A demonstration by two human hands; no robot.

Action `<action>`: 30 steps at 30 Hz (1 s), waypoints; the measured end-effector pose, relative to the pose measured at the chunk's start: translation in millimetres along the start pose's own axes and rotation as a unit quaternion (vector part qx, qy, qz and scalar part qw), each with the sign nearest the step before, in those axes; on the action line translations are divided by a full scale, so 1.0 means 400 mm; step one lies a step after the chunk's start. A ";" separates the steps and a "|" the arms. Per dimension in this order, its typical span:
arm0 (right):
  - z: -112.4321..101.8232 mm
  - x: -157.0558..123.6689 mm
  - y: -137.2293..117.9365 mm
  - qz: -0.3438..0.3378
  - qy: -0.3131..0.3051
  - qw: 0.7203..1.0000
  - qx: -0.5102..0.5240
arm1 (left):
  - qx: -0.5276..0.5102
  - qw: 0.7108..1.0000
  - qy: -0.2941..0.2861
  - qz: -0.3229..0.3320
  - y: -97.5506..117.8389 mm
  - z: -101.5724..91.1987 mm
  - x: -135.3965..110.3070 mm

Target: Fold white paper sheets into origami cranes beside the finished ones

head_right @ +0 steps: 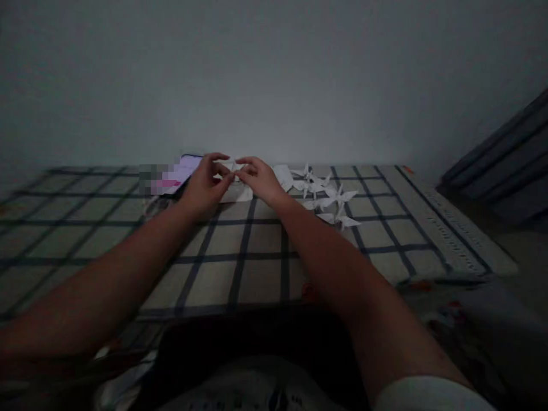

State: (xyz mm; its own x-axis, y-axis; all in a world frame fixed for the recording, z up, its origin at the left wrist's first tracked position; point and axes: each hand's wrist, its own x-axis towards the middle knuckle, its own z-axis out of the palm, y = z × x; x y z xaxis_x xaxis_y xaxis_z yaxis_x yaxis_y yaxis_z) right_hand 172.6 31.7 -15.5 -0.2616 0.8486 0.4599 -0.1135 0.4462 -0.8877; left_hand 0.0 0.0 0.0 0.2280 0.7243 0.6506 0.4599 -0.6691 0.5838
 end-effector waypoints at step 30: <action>-0.027 0.001 -0.008 -0.010 0.034 0.999 -0.018 | -0.372 0.854 -0.020 -0.362 0.033 0.018 0.026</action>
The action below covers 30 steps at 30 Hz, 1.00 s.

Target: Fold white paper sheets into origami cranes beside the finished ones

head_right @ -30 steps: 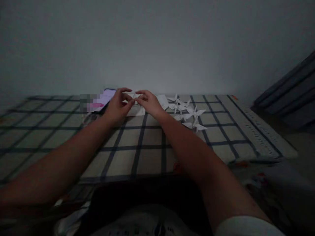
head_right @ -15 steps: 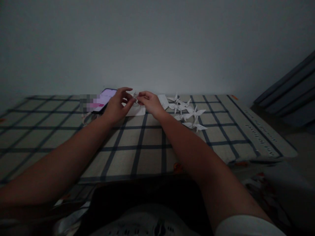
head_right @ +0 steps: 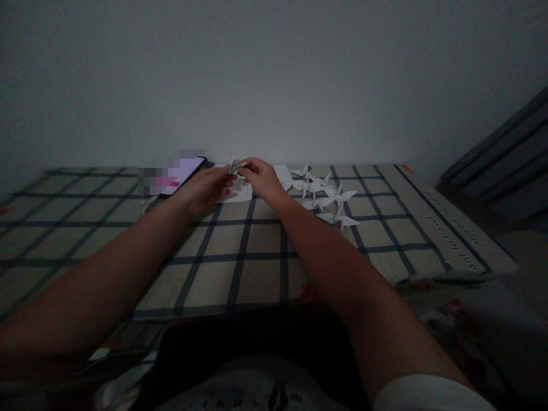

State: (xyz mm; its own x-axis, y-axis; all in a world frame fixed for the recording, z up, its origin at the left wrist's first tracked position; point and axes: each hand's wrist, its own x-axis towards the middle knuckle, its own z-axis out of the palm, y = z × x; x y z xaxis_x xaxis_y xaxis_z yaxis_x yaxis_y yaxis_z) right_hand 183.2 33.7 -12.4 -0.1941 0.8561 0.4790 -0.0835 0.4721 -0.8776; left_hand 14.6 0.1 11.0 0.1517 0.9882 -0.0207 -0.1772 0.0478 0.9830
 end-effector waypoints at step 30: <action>-0.009 -0.004 -0.015 -0.033 -0.011 0.994 -0.106 | 0.067 0.995 -0.028 0.072 0.006 -0.004 -0.008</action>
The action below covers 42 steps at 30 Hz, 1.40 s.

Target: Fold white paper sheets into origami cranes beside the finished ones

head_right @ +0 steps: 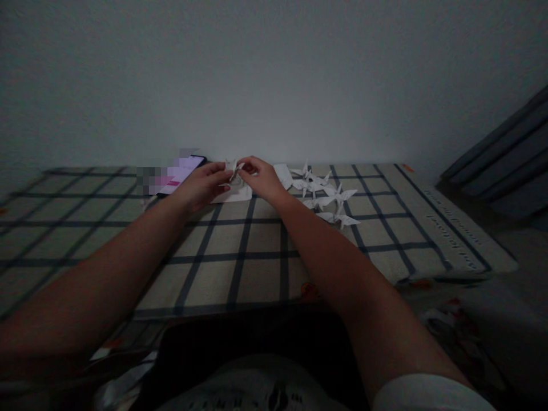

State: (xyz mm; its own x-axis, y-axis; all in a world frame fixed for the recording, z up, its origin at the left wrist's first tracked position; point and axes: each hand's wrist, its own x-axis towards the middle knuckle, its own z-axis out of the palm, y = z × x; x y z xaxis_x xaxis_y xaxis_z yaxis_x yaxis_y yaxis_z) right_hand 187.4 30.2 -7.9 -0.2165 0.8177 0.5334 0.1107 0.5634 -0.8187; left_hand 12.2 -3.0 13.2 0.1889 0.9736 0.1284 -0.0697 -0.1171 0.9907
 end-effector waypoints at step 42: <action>-0.007 -0.014 -0.031 -0.067 0.056 0.995 -0.057 | 0.029 0.990 0.022 0.135 -0.031 -0.013 0.030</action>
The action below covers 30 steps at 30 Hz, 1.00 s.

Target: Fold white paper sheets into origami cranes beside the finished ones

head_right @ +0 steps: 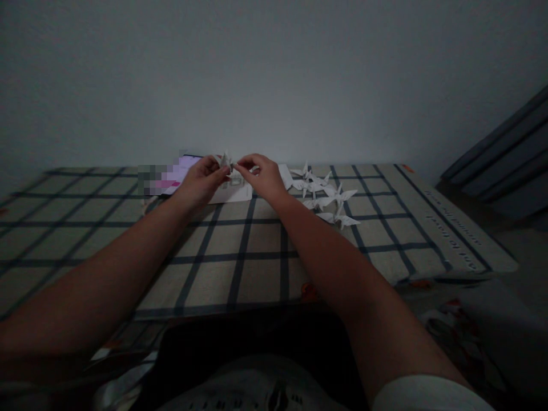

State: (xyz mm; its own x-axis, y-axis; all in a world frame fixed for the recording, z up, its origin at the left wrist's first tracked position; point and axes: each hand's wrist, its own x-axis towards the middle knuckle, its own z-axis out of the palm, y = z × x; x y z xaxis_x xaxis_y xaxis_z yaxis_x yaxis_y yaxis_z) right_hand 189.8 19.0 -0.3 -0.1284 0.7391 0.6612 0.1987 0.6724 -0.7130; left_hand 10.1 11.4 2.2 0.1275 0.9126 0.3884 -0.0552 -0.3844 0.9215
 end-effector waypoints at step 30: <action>0.003 0.004 0.005 -0.063 0.006 0.997 -0.045 | 0.094 0.985 0.000 0.143 -0.058 -0.034 0.033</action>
State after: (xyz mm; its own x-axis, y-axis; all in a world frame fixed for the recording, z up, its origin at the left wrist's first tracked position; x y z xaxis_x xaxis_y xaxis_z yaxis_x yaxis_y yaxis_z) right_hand 188.8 21.7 -0.8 -0.1465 0.6475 0.7478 0.2687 0.7536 -0.5999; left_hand -0.6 34.1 -14.0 0.1340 0.7637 0.6315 0.0955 -0.6442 0.7589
